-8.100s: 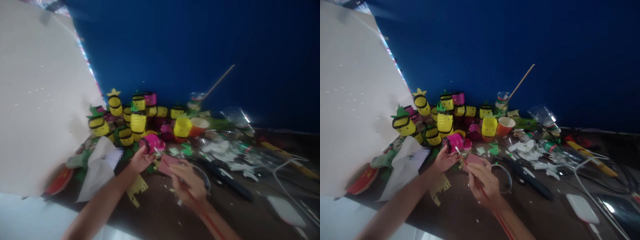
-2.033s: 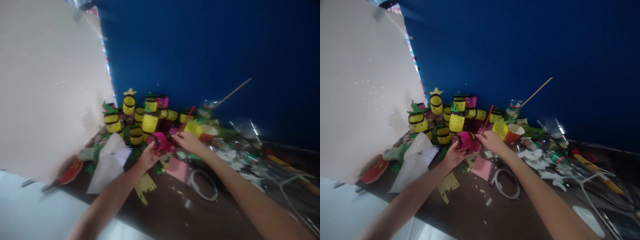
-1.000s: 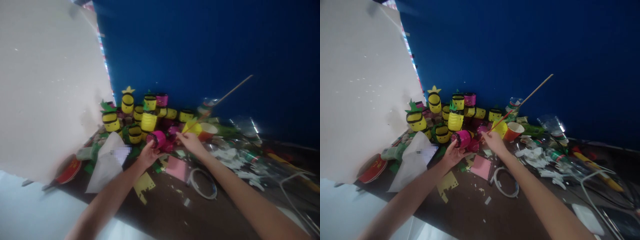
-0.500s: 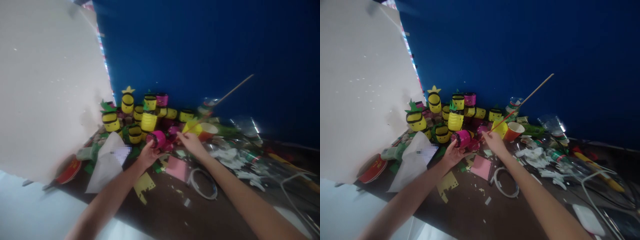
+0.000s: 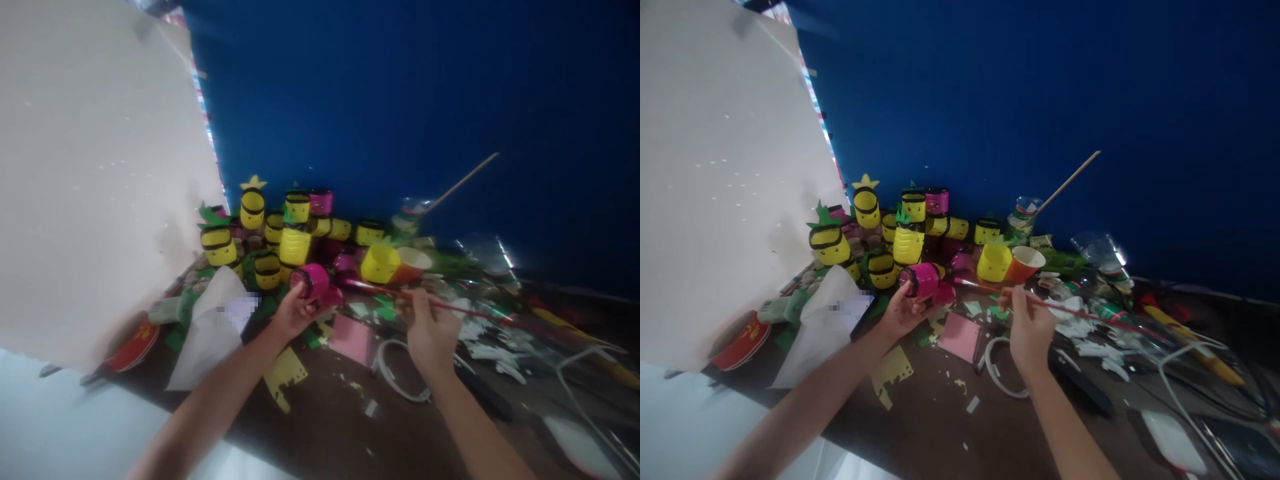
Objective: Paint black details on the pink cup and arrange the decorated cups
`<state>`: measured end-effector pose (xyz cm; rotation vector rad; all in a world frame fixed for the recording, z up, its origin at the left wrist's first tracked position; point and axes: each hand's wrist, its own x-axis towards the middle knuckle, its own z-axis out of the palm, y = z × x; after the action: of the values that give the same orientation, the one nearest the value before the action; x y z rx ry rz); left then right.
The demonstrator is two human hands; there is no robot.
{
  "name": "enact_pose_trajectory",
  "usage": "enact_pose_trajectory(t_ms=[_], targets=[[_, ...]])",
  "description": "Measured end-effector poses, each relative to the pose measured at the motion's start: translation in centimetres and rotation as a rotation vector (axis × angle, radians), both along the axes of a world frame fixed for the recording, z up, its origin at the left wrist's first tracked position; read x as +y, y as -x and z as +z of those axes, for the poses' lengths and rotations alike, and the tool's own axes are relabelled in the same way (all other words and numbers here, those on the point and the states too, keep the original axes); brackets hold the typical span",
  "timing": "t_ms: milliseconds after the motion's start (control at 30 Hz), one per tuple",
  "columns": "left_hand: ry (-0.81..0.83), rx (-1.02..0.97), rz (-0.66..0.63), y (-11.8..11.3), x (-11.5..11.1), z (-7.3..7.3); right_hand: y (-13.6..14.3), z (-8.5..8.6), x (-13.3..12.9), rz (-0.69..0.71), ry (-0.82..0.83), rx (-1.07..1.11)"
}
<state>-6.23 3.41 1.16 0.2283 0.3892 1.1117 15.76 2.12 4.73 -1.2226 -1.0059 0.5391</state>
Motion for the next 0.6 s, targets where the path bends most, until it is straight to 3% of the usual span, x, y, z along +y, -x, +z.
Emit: enact_pose_trajectory(t_ms=[100, 300, 467, 600], targets=[[0.085, 0.036, -0.02, 0.1, 0.1, 0.1, 0.8, -0.7, -2.6, -0.012, -0.082, 0.011], [0.169, 0.034, -0.049, 0.1, 0.0, 0.6, 1.9, -1.1, -6.2, 0.165, -0.213, -0.373], [0.155, 0.02, -0.08, 0.1, -0.2, 0.5, 2.9, -0.6, -7.0, 0.217, -0.413, -0.627], [0.158, 0.045, -0.098, 0.0, -0.3, 0.1, 3.5, -0.6, -6.7, 0.236, -0.502, -0.69]])
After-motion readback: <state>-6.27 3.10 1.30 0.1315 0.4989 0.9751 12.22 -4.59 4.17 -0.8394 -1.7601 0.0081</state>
